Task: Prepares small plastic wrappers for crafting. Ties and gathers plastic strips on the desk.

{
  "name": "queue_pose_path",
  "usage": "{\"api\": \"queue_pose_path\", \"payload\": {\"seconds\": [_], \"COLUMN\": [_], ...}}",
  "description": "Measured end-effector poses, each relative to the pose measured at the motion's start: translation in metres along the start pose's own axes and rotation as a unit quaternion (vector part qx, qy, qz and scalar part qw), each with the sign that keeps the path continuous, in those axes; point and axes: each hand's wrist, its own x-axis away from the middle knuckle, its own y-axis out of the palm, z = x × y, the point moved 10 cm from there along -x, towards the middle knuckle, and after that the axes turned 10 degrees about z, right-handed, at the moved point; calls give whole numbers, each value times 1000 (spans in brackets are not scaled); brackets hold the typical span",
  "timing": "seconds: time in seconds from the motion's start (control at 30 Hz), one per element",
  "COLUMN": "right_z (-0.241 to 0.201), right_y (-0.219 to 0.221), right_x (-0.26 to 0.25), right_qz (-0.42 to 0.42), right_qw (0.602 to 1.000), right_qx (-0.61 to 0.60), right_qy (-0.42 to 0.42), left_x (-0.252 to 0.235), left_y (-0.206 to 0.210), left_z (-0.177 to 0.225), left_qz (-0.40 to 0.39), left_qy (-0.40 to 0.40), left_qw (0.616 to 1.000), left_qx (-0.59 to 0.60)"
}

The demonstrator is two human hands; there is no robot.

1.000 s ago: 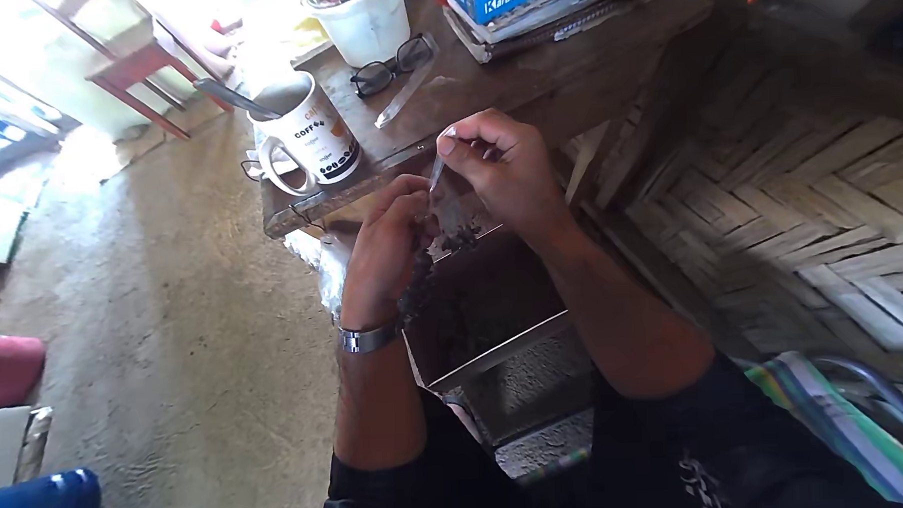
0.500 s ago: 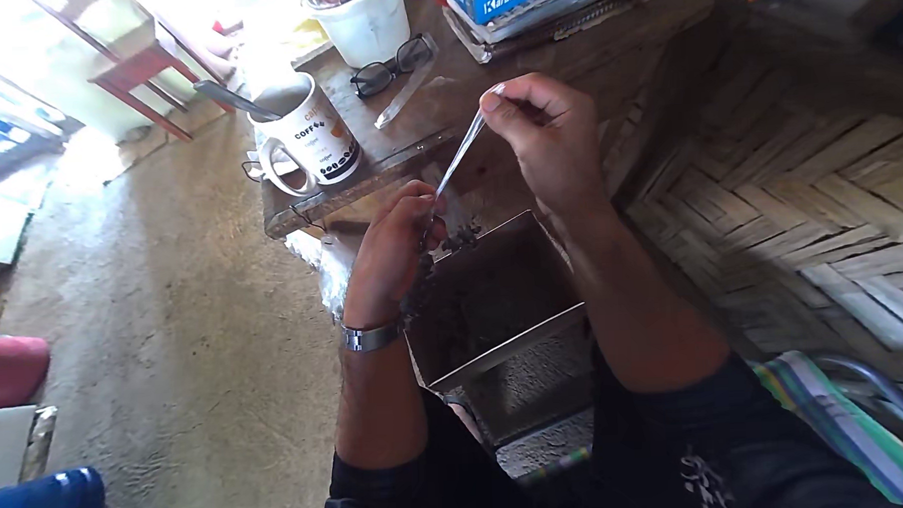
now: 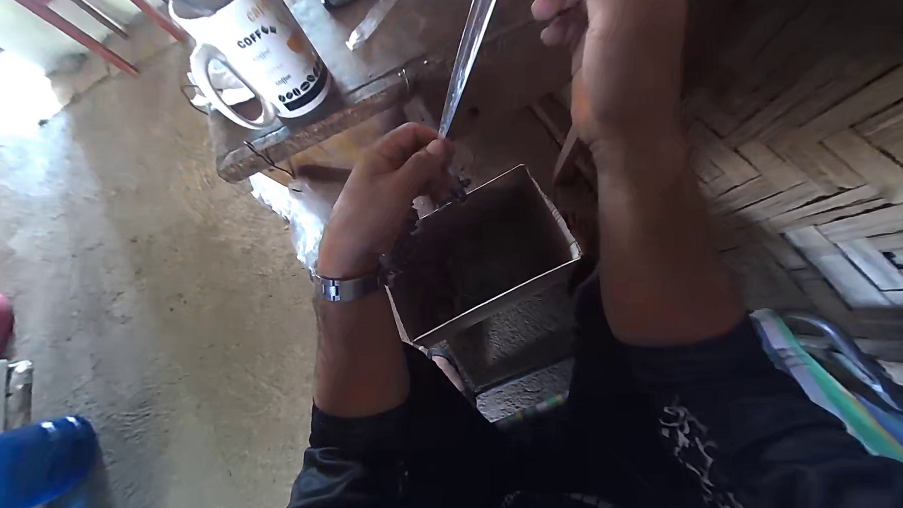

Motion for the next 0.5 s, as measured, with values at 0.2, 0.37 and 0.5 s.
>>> {"api": "queue_pose_path", "payload": {"seconds": [0.2, 0.37, 0.5], "right_z": [10, 27, 24], "right_y": [-8, 33, 46], "right_x": [-6, 24, 30], "right_qz": [-13, -191, -149], "right_qw": [998, 968, 985], "right_qx": [54, 128, 55], "right_qy": [41, 96, 72], "left_x": [-6, -7, -6], "left_y": [-6, -6, -4], "left_z": [3, 8, 11], "left_qz": [29, 54, 39], "left_qy": [46, 65, 83], "left_qw": [997, 996, 995], "left_qx": [-52, -30, -43]}}
